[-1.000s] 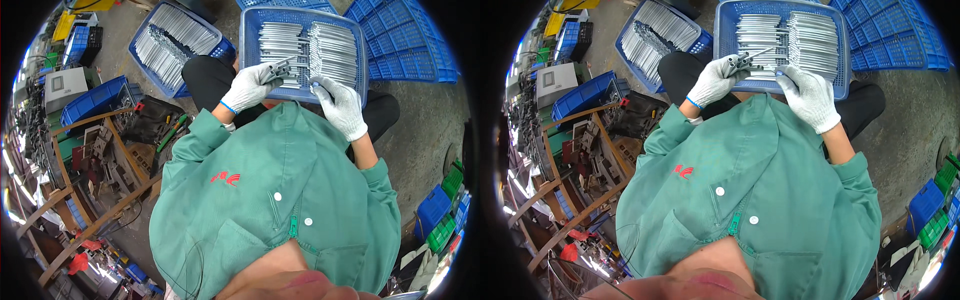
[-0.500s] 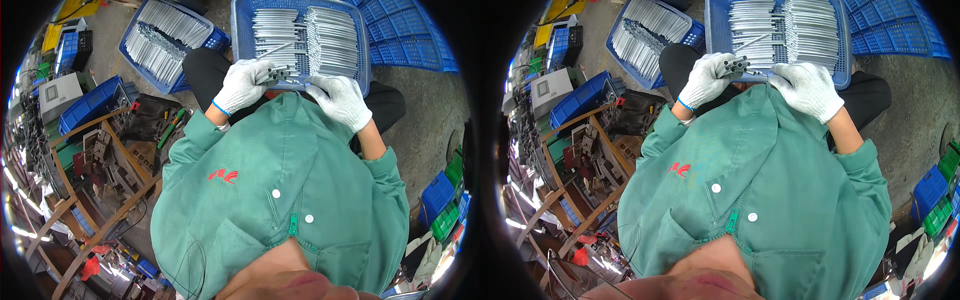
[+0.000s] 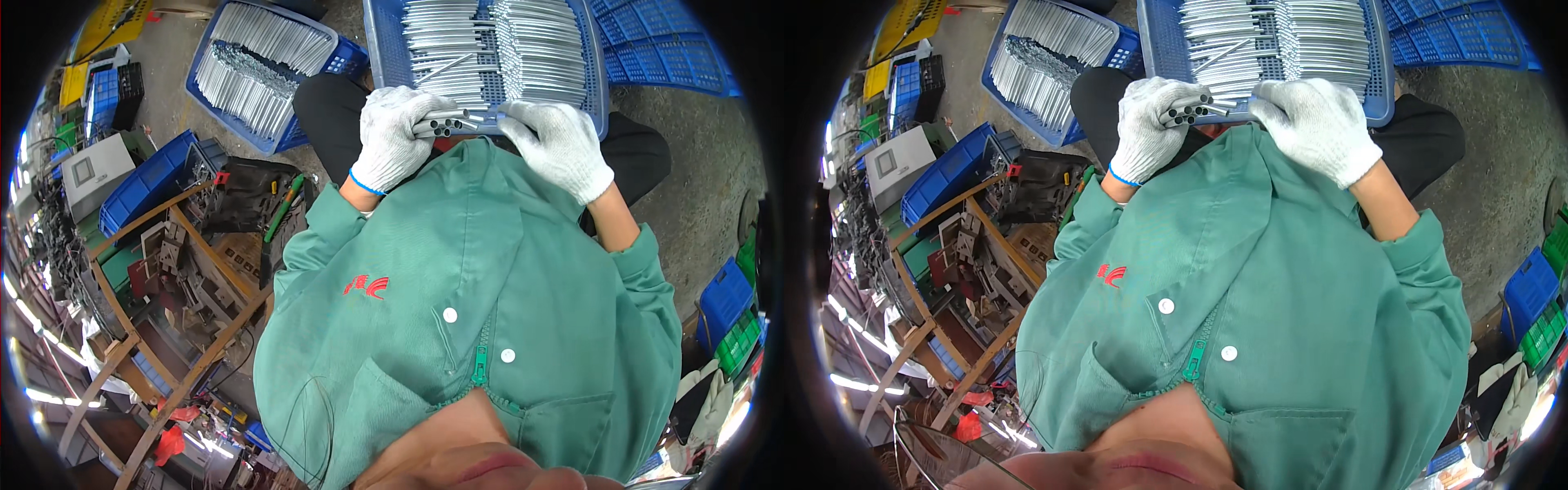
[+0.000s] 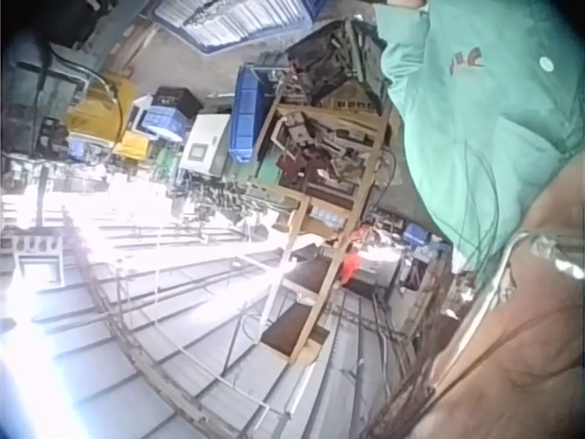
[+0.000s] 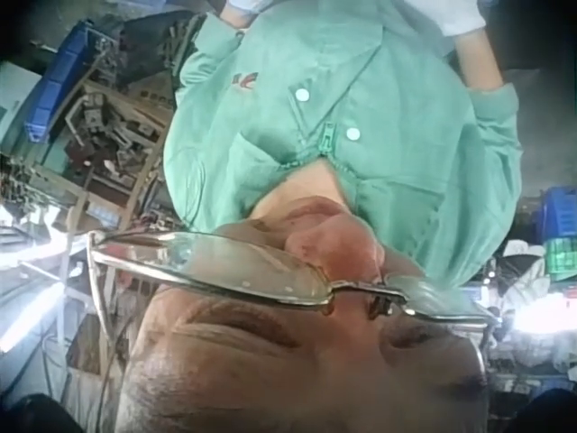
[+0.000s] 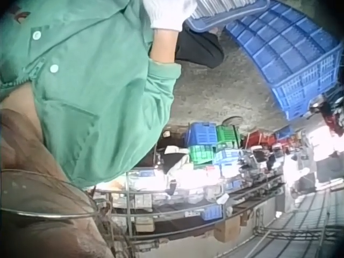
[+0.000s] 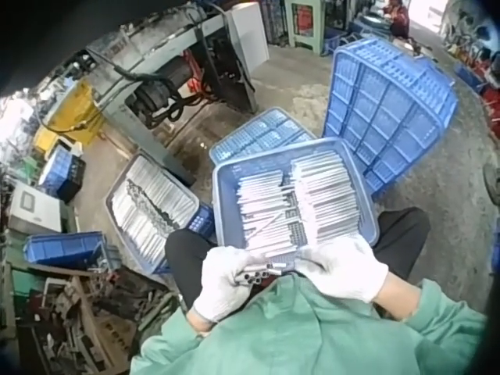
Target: Assembling small metal components by hand into a blue tray at a workstation.
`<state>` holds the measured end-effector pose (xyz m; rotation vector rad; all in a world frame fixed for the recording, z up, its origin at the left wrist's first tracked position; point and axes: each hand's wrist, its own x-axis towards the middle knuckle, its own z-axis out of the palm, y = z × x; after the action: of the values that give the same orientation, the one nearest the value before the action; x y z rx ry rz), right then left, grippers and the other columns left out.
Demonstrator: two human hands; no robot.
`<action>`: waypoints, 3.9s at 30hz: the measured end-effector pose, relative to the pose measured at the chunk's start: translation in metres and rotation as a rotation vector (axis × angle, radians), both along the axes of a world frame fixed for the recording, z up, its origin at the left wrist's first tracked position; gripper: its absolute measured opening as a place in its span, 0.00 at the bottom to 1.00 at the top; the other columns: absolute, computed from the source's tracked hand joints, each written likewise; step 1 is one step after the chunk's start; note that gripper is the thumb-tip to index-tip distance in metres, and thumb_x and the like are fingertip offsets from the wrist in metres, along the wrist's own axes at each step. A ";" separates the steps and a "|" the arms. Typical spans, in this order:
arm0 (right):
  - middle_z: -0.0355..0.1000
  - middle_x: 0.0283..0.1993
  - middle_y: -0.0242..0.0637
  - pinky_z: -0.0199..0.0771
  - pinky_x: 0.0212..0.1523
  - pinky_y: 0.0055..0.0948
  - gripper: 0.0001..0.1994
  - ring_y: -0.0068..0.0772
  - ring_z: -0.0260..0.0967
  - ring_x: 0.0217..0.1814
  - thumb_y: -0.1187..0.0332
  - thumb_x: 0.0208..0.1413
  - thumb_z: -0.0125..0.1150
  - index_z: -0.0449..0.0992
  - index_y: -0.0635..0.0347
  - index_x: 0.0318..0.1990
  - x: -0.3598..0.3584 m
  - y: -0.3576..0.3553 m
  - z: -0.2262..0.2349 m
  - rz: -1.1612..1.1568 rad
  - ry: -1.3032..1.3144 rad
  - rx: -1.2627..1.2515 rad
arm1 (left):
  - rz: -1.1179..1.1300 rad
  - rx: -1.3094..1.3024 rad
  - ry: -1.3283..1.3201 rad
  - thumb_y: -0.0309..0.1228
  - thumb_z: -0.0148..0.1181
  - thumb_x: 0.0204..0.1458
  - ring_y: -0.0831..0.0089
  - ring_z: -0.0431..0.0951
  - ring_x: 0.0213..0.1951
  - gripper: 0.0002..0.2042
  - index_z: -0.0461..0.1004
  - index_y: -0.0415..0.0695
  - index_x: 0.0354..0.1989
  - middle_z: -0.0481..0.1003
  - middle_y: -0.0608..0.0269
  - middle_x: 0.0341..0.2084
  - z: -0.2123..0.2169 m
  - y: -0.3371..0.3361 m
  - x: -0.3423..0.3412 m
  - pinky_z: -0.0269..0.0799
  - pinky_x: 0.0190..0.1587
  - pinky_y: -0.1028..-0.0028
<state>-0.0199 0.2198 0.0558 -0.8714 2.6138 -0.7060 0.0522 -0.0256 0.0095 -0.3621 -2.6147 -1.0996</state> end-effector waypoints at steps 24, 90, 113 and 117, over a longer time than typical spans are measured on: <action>0.83 0.33 0.41 0.74 0.32 0.40 0.16 0.47 0.78 0.28 0.56 0.62 0.59 0.85 0.58 0.44 -0.001 0.001 -0.022 -0.100 -0.159 -0.026 | 0.018 -0.076 0.058 0.25 0.66 0.38 0.66 0.77 0.28 0.16 0.84 0.54 0.38 0.81 0.72 0.25 -0.025 0.003 -0.014 0.70 0.41 0.68; 0.83 0.37 0.41 0.79 0.39 0.46 0.18 0.54 0.79 0.35 0.53 0.63 0.55 0.86 0.52 0.43 0.003 0.013 -0.048 -0.152 -0.111 -0.075 | 0.006 -0.039 0.009 0.24 0.73 0.43 0.62 0.81 0.32 0.13 0.82 0.47 0.38 0.84 0.66 0.33 -0.044 0.016 -0.022 0.74 0.42 0.68; 0.85 0.39 0.39 0.77 0.37 0.39 0.19 0.48 0.81 0.36 0.53 0.62 0.59 0.85 0.57 0.48 -0.003 0.012 -0.044 -0.139 0.017 0.065 | -0.014 0.368 -0.437 0.24 0.72 0.49 0.63 0.79 0.27 0.11 0.78 0.41 0.40 0.81 0.62 0.28 -0.086 0.009 -0.035 0.75 0.34 0.68; 0.85 0.38 0.39 0.78 0.36 0.40 0.19 0.48 0.81 0.36 0.52 0.62 0.58 0.86 0.55 0.48 -0.003 0.012 -0.045 -0.115 0.045 0.052 | -0.061 0.312 -0.398 0.22 0.72 0.49 0.67 0.77 0.27 0.11 0.78 0.41 0.40 0.81 0.64 0.28 -0.080 0.007 -0.035 0.74 0.34 0.70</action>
<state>-0.0225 0.2321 0.0105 -0.7360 2.7272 -0.6516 0.0176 -0.0182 -0.0705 -0.1664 -2.7025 -1.7252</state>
